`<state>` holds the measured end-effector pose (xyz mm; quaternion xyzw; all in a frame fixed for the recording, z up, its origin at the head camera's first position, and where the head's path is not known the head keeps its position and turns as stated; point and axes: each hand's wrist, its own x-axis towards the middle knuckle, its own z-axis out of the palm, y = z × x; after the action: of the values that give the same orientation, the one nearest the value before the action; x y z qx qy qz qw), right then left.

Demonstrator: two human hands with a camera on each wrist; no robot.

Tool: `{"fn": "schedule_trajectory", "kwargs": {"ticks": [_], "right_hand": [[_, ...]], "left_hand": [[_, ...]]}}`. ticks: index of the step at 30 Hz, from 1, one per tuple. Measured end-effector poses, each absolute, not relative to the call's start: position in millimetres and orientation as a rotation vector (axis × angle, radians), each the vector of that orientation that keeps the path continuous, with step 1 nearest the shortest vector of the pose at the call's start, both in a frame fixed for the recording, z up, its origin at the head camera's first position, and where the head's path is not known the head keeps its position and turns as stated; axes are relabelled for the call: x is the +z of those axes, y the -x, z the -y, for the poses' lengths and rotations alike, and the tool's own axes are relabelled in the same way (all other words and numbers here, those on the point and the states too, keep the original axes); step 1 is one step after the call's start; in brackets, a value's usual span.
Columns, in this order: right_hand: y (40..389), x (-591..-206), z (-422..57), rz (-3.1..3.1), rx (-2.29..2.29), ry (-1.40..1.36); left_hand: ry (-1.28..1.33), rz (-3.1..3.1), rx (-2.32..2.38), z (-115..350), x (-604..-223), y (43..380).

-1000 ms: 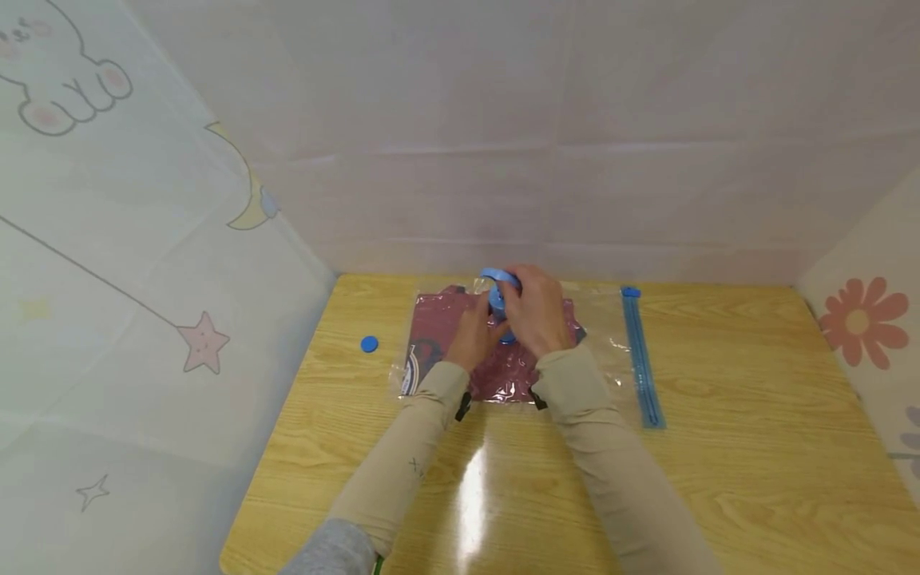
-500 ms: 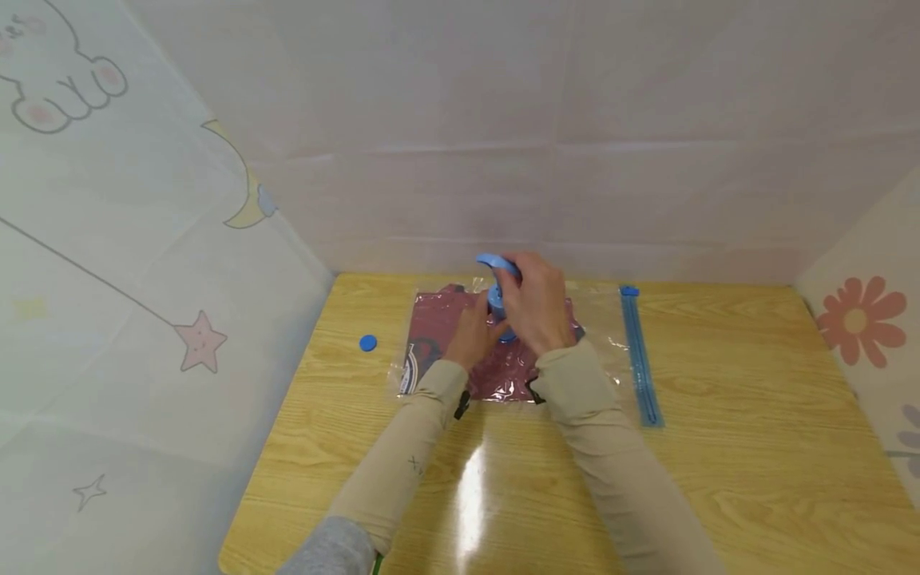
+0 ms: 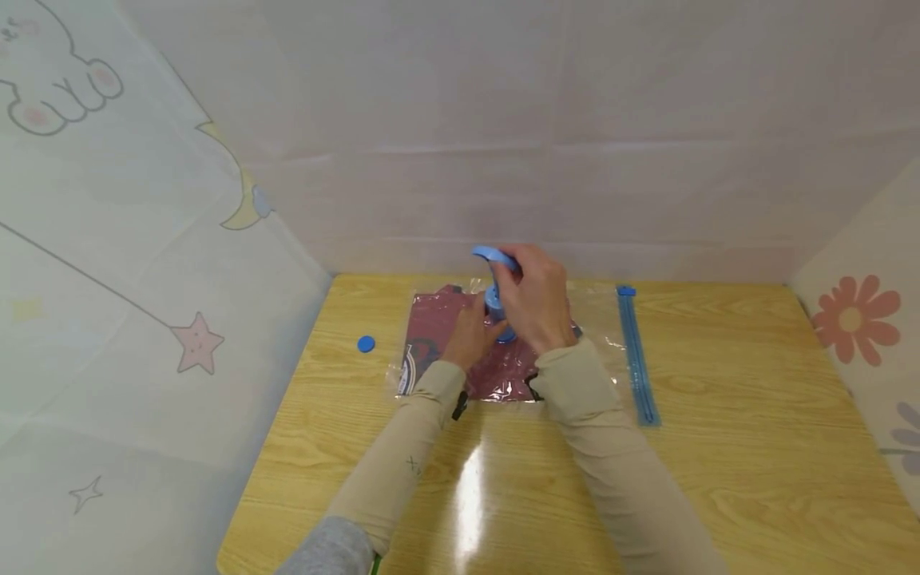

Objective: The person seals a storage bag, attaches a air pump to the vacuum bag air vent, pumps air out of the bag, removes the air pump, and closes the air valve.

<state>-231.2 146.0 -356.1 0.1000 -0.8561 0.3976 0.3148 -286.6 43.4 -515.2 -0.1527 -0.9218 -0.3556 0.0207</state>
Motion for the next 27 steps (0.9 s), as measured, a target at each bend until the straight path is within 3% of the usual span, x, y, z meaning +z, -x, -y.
{"fn": "schedule_trajectory", "kwargs": {"ticks": [14, 27], "right_hand": [[230, -348, -149, 2.286, 0.963, -0.298], [240, -385, -152, 2.415, 0.993, -0.266]], "left_hand": [[0.509, 2.856, -1.091, -44, -515, 286], [0.477, 2.88, -1.129, -43, -516, 286]]}}
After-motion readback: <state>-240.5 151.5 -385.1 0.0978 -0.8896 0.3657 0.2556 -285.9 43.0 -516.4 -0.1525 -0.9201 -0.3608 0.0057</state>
